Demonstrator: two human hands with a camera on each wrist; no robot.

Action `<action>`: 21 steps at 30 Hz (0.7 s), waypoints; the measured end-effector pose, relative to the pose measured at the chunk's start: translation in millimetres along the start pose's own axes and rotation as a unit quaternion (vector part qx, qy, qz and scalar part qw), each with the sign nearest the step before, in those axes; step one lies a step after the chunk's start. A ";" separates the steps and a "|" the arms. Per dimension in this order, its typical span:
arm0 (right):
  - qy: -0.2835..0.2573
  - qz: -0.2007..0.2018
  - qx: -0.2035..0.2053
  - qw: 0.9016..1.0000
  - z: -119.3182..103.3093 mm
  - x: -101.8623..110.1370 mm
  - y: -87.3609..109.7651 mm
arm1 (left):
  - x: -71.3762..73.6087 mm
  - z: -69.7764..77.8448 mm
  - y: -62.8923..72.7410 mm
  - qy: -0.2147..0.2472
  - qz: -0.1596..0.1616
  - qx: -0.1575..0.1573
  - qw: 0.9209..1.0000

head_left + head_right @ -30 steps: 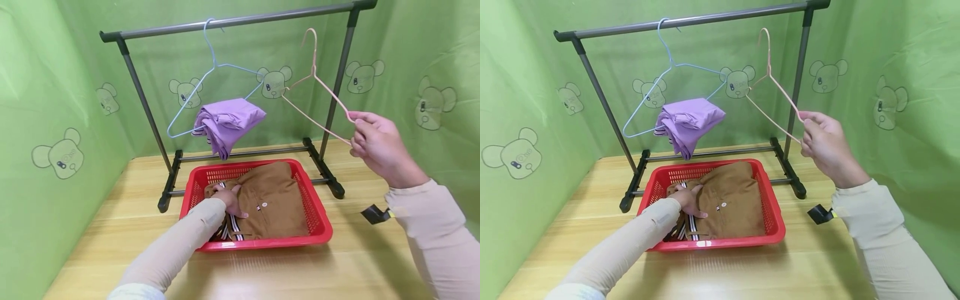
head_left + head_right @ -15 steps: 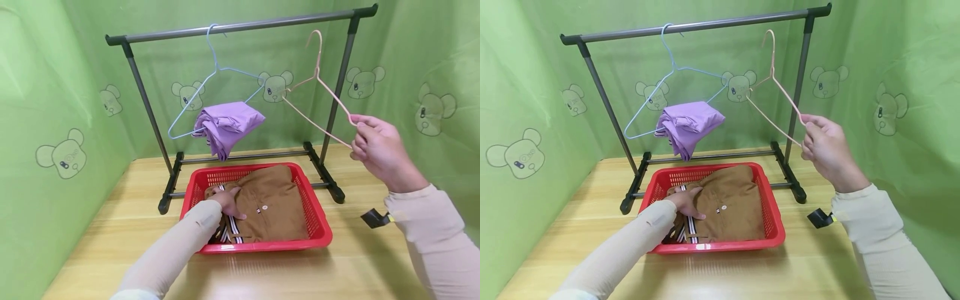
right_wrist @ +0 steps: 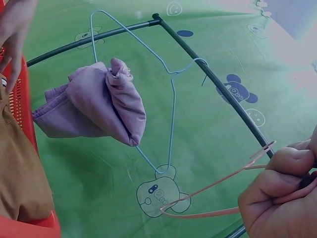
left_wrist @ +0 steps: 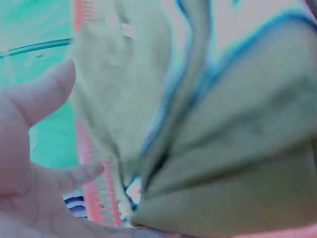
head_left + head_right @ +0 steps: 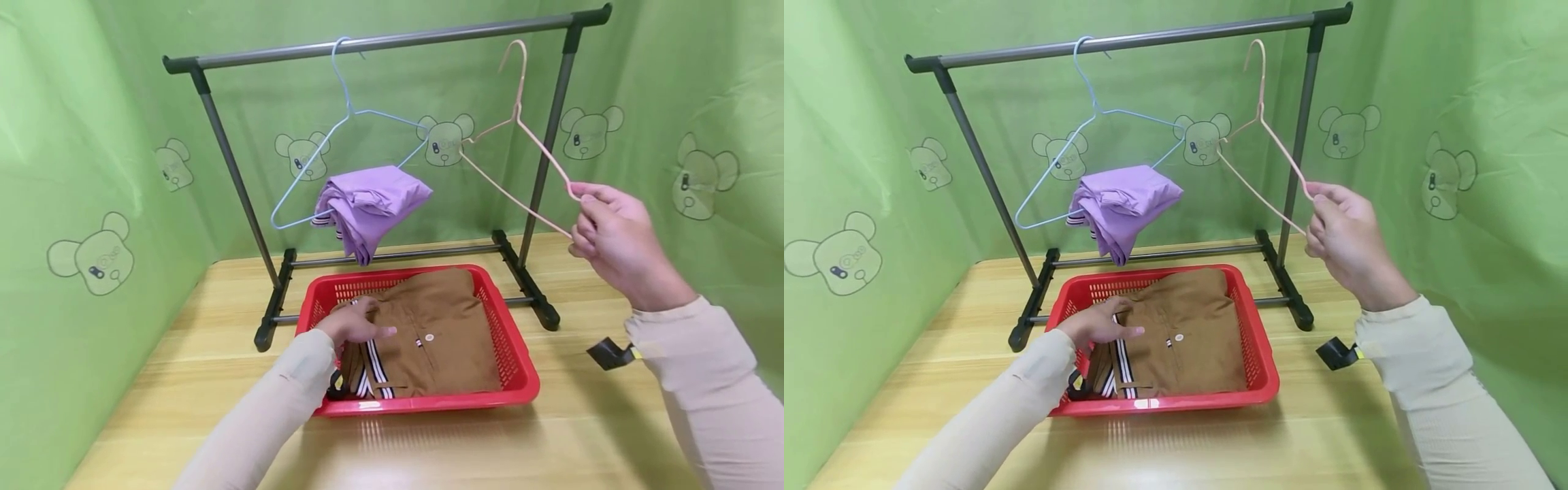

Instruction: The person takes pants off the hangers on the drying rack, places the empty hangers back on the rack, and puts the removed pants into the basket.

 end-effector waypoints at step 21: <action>-0.049 -0.015 0.015 0.999 -15.1 -6.1 0.5 | 56.8 10.3 44.1 0.198 0.130 -0.017 0.971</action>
Point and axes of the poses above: each hand's wrist, its own y-axis away from the middle knuckle, its own x-axis out of the back of the hand, z = x × y, the point moved 1 cm from there along -y, towards the middle knuckle, and after that the axes turned 15 degrees about -x, right-handed, at the moved point
